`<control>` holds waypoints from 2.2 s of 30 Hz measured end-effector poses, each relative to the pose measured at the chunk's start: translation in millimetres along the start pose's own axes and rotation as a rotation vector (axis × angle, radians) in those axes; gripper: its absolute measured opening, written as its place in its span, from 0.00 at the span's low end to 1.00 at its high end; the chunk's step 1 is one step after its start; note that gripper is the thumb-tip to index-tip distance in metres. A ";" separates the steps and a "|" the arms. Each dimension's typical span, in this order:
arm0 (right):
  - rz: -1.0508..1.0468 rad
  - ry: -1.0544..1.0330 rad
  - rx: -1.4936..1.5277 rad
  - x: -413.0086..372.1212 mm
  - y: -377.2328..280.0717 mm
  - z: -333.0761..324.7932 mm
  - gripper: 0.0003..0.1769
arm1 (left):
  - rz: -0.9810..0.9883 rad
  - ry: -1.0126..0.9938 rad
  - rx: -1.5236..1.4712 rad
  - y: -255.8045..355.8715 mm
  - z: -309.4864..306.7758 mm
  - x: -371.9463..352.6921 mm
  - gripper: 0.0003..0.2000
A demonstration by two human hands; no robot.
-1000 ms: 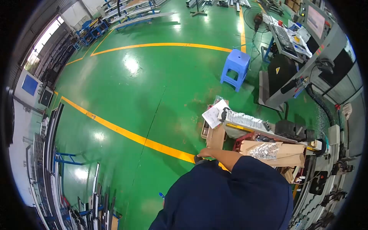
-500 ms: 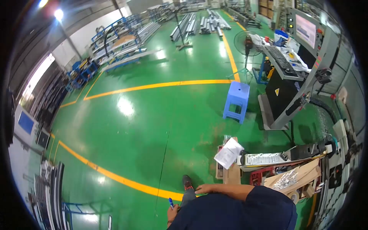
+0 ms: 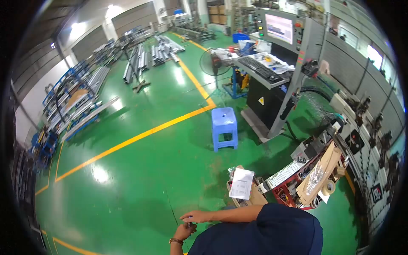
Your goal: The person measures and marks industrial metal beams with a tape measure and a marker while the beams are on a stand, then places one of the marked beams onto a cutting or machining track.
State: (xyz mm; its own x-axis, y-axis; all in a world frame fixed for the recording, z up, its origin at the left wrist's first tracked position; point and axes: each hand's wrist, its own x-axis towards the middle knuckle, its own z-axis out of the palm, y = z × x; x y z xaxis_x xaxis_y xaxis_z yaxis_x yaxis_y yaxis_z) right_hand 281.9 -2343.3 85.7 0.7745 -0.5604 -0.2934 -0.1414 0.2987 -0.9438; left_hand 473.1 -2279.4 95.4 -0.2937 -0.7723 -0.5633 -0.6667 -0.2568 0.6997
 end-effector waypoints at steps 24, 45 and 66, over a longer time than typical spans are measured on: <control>-0.162 1.241 0.889 -156.0 -43.2 -414.6 0.21 | 0.592 -0.263 0.175 348.9 -67.8 464.0 0.25; 0.419 2.001 1.148 -122.4 46.1 -511.3 0.17 | 0.910 -0.361 -0.037 804.8 -20.0 814.8 0.22; 0.623 2.502 2.041 52.7 -57.8 -434.8 0.22 | 1.826 0.018 0.672 1172.6 258.9 1147.9 0.25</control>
State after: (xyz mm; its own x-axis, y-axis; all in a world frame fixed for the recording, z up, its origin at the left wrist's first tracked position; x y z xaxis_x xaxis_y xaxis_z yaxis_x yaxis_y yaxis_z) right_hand 62.9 -2725.9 58.7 -0.0891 0.6639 -0.7425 0.8471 -0.3416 -0.4070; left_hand -823.1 -3316.6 155.5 -0.8229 0.1839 0.5377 0.2709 0.9587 0.0867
